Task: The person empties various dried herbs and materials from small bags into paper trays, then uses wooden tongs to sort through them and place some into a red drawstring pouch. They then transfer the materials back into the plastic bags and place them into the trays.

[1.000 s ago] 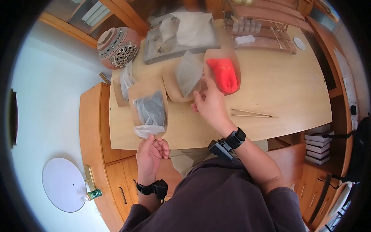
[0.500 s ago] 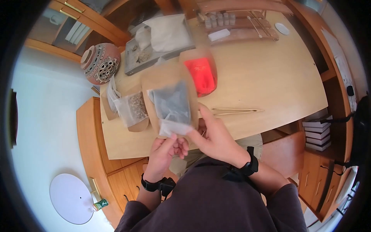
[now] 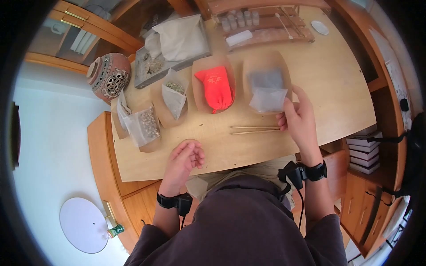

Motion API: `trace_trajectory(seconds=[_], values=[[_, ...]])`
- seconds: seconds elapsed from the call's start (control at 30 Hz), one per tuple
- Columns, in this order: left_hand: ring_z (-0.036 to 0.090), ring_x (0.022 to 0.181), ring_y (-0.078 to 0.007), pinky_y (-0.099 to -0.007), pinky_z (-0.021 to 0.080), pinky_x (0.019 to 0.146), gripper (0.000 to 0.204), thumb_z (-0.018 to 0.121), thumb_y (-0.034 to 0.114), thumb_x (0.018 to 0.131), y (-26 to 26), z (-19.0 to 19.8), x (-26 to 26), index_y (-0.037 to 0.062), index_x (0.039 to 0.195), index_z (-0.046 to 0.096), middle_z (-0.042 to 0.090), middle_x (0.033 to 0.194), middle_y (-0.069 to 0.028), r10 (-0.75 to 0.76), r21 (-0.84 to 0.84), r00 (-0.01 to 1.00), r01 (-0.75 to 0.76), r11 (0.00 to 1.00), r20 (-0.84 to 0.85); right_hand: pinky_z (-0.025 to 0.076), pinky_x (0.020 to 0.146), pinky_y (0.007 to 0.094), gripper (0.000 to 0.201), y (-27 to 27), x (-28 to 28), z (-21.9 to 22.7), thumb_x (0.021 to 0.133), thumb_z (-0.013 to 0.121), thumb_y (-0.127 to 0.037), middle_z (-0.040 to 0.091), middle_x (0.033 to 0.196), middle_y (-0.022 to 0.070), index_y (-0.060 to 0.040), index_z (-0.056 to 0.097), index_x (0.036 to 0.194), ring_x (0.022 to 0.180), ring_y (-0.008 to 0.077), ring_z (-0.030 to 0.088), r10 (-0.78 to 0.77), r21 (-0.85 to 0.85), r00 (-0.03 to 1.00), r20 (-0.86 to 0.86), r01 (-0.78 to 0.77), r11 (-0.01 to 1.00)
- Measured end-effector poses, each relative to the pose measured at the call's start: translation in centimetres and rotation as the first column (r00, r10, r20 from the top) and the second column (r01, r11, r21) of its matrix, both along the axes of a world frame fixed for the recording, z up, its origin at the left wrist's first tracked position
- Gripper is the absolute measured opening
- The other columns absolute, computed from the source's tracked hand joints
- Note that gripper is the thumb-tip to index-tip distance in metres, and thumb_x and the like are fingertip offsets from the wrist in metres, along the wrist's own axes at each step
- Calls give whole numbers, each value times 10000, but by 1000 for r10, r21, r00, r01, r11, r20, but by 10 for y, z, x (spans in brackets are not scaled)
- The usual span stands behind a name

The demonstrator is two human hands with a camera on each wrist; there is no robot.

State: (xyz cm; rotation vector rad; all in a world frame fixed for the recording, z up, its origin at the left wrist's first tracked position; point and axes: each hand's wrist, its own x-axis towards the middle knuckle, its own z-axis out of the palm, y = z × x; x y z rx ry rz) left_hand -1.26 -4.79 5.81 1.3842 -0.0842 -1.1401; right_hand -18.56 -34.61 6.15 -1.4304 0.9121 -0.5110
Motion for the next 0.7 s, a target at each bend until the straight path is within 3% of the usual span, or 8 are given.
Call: trace_trajectory(seconds=[0.17,0.2,0.3,0.33,0.43,0.47,0.57,0.7], values=[[642,775,-149,-288,500,678,248,534,290,1113,49,-13,18,79,1203,629,675,910,-49,265,7,962,-266,964,-61,526,505,263,474,-8,7,-5,1095,547,-201,698,805,95,-7,439,1515,615,118,645,-77,55,996,-51,79,995],[645,767,-149,-287,499,666,254,544,296,1109,59,-13,22,79,1212,628,681,910,-54,322,7,944,-322,947,-71,471,500,245,471,-9,6,-3,1092,572,-212,680,771,58,-19,457,1506,603,85,599,-77,42,995,-58,79,996],[638,741,-150,-283,484,634,262,563,324,1100,92,-17,38,91,1210,608,685,897,-62,466,54,881,-463,885,-75,378,514,224,461,-8,-4,-9,1084,601,-201,625,723,12,-36,477,1497,592,38,504,-138,-237,987,-81,116,964],[634,732,-151,-281,477,624,263,568,335,1097,100,-17,44,97,1205,599,684,890,-64,507,75,859,-502,862,-74,358,523,220,400,-6,-4,-8,1078,609,-183,600,713,-9,-30,522,1437,598,28,480,-118,-239,992,-44,104,965],[655,689,-158,-263,475,563,289,564,367,1100,112,-18,57,93,1189,549,706,876,-91,542,101,840,-540,836,12,299,549,209,234,4,-7,0,1061,632,-130,526,682,-70,-12,657,1260,614,-1,410,-74,-249,996,57,86,965],[662,680,-161,-260,471,543,291,550,371,1106,108,-15,59,91,1184,537,716,878,-100,512,144,857,-515,845,57,326,548,215,160,17,2,5,1051,647,-115,532,680,-94,9,697,1138,632,-3,437,-53,-216,994,95,72,974],[683,656,-172,-256,456,488,300,514,370,1122,97,-7,66,75,1174,502,740,884,-130,432,243,888,-459,855,156,369,538,233,195,42,18,1,1040,667,-131,597,678,-48,32,702,1142,594,30,473,166,-290,983,-80,-182,940],[693,646,-180,-259,455,465,303,487,343,1132,100,-15,70,42,1160,492,748,882,-152,409,231,895,-442,867,179,427,512,275,279,59,49,1,1044,665,-168,668,695,65,49,685,1217,540,100,573,206,-323,953,-221,-271,907]])
